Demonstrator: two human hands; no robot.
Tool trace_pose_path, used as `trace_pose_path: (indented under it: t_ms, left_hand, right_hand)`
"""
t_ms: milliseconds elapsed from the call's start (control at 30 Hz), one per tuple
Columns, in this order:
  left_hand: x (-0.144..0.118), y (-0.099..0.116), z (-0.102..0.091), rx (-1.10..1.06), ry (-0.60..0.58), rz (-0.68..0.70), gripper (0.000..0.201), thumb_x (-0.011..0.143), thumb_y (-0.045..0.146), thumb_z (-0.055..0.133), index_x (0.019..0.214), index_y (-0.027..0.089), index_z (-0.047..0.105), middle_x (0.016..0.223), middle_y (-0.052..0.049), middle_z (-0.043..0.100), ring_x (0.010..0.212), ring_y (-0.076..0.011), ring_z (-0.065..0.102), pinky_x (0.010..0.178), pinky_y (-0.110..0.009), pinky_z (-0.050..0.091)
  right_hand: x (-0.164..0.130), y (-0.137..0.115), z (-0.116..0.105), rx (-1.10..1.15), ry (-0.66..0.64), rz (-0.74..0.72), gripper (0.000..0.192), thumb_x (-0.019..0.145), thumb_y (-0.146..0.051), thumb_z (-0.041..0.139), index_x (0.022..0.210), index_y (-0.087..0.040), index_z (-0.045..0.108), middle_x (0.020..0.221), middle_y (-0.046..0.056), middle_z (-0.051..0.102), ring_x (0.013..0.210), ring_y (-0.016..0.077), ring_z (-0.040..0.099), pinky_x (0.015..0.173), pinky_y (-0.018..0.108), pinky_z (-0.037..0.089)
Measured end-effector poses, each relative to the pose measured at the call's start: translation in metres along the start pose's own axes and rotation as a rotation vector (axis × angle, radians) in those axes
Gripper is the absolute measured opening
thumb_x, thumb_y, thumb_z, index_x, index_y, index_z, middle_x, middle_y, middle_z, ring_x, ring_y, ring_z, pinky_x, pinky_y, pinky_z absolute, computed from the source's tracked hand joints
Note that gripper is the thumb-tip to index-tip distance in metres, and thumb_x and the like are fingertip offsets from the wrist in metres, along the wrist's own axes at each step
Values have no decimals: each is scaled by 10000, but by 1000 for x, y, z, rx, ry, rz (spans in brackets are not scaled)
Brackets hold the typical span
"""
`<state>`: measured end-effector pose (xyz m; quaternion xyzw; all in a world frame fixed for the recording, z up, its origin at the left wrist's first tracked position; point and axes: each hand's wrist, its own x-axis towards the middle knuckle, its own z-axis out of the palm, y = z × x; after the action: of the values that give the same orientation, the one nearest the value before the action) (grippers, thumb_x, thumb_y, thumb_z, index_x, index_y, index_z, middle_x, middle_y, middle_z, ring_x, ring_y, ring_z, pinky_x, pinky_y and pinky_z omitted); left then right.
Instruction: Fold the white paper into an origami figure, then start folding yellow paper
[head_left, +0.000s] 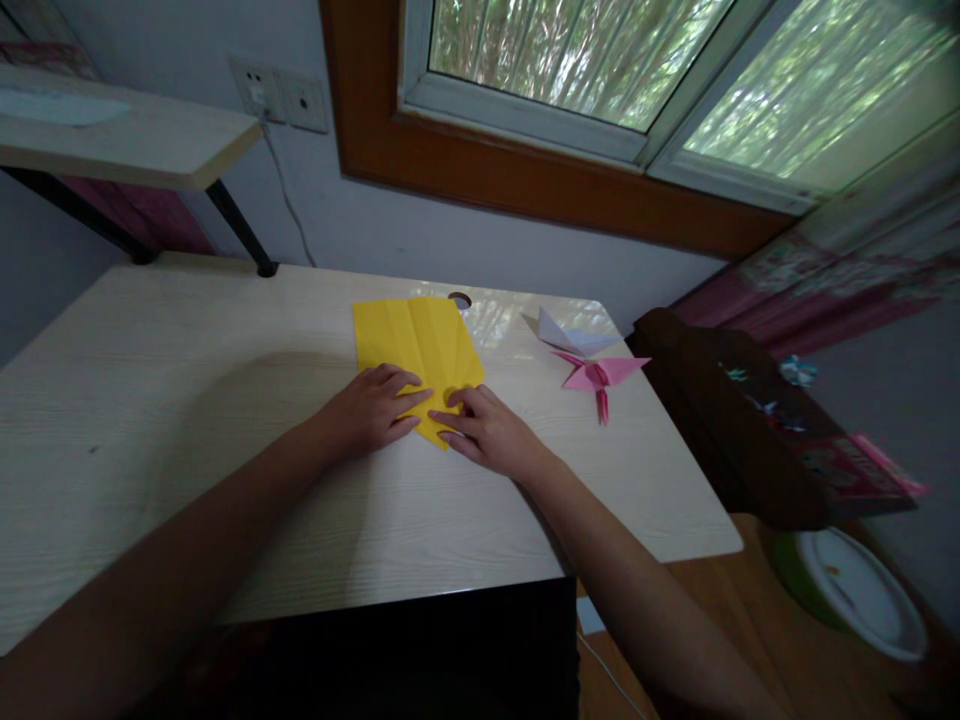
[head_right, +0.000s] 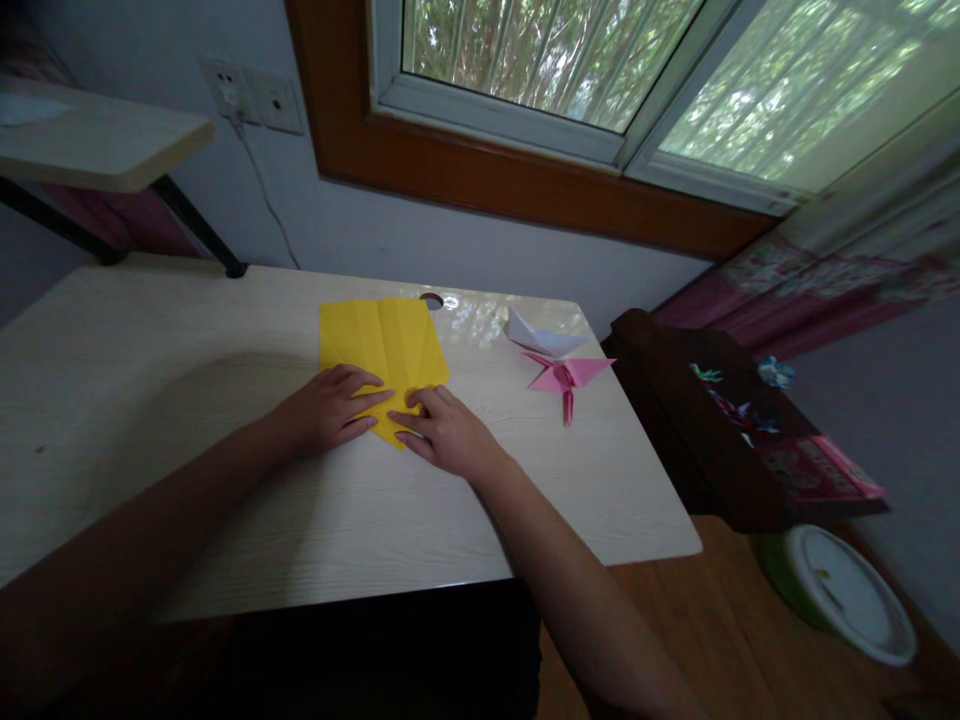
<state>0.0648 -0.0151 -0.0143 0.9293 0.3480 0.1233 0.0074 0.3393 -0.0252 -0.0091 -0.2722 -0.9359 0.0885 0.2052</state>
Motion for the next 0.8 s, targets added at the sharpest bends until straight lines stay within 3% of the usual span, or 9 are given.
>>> trace_pose_path:
  t_ms: [400,800]
  left_hand:
    - [0,2,-2,6,-12,-9,476,1040,429,435,1444,207,552,1379,-118,575,1277,-279,464,1120,-453,359]
    - [1,2,-1,-7,19,-12,457,1032,439,440,1425,245,569,1359,-102,585,1254,-271,474,1097,-435,367]
  right_hand:
    - [-2,1,0,20,49,-26,277,985,-302,594,1215,-247,738,1125,123,614,1049,248,584,906,457,547]
    - [-1,0,2,-4,55,4,349,999,-281,556,1327,-229,662,1136,130,614,1064,267,580,938,483,542]
